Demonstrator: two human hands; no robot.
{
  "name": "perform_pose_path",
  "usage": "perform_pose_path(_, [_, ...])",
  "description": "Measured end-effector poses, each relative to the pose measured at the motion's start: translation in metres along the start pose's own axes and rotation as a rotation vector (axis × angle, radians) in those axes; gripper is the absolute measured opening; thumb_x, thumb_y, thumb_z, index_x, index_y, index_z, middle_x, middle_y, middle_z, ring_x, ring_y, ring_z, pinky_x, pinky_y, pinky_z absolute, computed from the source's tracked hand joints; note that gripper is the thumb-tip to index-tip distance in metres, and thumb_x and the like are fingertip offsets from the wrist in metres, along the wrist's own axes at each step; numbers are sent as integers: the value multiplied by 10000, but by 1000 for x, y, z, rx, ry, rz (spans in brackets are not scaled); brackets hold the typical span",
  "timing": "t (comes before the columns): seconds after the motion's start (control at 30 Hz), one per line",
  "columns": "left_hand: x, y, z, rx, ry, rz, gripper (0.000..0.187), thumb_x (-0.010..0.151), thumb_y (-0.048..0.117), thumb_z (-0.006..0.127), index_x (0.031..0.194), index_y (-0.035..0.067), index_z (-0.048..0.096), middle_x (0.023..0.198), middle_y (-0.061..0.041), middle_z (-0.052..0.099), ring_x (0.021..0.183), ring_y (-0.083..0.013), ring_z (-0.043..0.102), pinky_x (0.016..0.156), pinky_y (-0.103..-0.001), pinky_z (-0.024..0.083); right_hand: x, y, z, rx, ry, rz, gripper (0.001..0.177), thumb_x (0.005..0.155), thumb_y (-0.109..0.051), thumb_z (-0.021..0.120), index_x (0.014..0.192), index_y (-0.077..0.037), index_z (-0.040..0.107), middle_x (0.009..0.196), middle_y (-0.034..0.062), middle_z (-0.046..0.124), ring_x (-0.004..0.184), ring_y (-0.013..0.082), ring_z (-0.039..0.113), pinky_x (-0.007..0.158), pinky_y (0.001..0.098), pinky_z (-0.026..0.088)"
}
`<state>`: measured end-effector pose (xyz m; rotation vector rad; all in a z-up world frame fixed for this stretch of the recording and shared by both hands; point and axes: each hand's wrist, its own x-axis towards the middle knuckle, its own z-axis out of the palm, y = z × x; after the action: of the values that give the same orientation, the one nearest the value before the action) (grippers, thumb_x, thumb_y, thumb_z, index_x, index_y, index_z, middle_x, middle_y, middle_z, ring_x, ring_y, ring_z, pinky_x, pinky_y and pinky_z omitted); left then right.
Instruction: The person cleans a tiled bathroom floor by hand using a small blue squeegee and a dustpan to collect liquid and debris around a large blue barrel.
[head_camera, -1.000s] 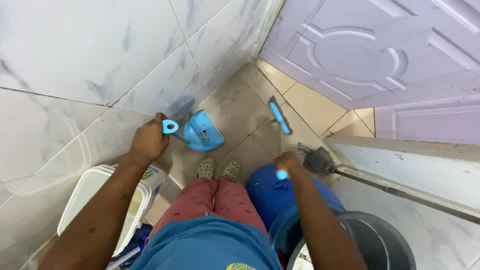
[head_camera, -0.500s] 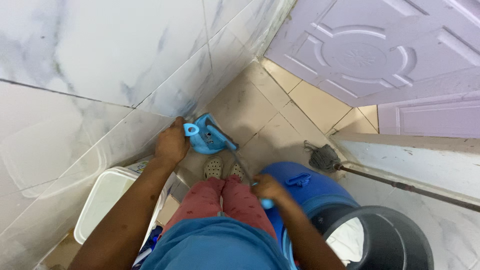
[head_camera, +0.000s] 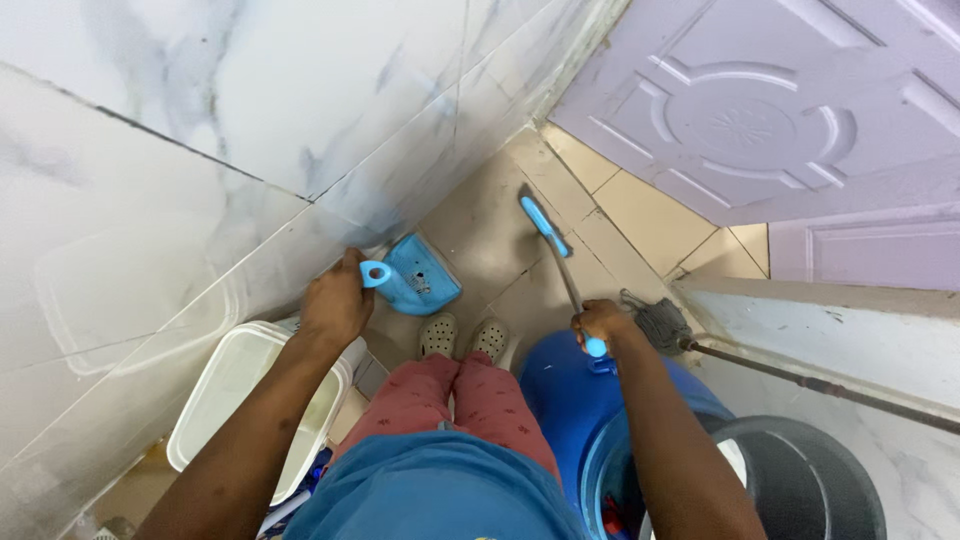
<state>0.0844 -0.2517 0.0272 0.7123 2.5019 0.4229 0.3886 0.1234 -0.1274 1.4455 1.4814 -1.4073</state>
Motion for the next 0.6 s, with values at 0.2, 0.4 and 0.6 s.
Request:
perform_pose_path(0.2, [-15,-25,10,-30,-7,-83,265,946,159,621,1160,44,515,972,-251,725,889,-451,702,837,-553,542,42,25,95,-1424,-175,-459,287,718,-339,798,993,-286,731,927,82,727,830,274,652,760,425,556])
perform_pose_path(0.4, [-16,-29,20,-122,100,0,266,903,141,632,1121,42,516,989,-261,716,887,-469,695,809,-569,535,-60,19,211,-782,-97,-290,479,784,-222,793,1181,6,653,1057,233,711,935,346,707,824,441,585])
perform_pose_path(0.6, [-9,-28,30,-56,82,-16,261,931,160,642,1114,35,504,961,-253,712,878,-466,703,786,-569,548,-126,-20,141,-312,-195,-194,466,786,-97,734,1248,-49,700,924,161,724,661,241,690,553,395,563])
